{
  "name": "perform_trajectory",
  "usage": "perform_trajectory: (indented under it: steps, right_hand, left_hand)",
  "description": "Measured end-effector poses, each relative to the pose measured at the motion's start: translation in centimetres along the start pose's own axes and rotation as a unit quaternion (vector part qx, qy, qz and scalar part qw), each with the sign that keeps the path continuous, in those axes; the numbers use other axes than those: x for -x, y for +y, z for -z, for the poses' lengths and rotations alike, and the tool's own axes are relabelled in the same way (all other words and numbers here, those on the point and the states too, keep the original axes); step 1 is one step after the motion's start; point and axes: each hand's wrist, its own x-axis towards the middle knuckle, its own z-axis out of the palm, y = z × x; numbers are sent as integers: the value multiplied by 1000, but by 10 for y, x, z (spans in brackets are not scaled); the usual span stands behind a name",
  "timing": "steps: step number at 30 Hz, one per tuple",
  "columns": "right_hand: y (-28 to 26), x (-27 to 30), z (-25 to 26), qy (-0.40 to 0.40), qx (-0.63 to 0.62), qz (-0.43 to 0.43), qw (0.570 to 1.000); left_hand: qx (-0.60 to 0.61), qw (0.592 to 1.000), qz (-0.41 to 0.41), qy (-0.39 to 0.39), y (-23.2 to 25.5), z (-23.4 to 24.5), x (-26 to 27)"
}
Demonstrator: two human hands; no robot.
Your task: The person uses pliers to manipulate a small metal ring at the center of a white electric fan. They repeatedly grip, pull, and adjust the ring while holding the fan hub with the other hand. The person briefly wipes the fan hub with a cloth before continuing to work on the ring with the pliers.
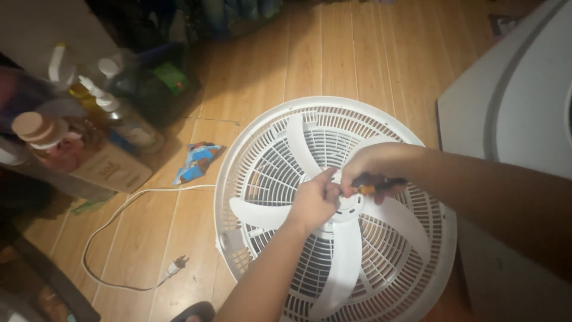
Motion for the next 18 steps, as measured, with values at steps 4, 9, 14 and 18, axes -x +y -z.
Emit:
perform_trajectory:
  steps: [4, 9, 14, 18]
  right_hand:
    - [30, -17, 12, -131, -177, 22, 975]
    - [39, -47, 2, -226, -188, -63, 954]
    - [55, -41, 0, -182, -198, -80, 960]
    - [72, -11, 14, -107, -125, 33, 986]
  left_hand:
    - [29, 997, -50, -46, 0, 8, -4]
    - [-32, 997, -29, -62, 3, 6, -6]
    - [-68, 996, -47, -23, 0, -7, -6]
    - [-74, 995, -66, -29, -2, -6, -9]
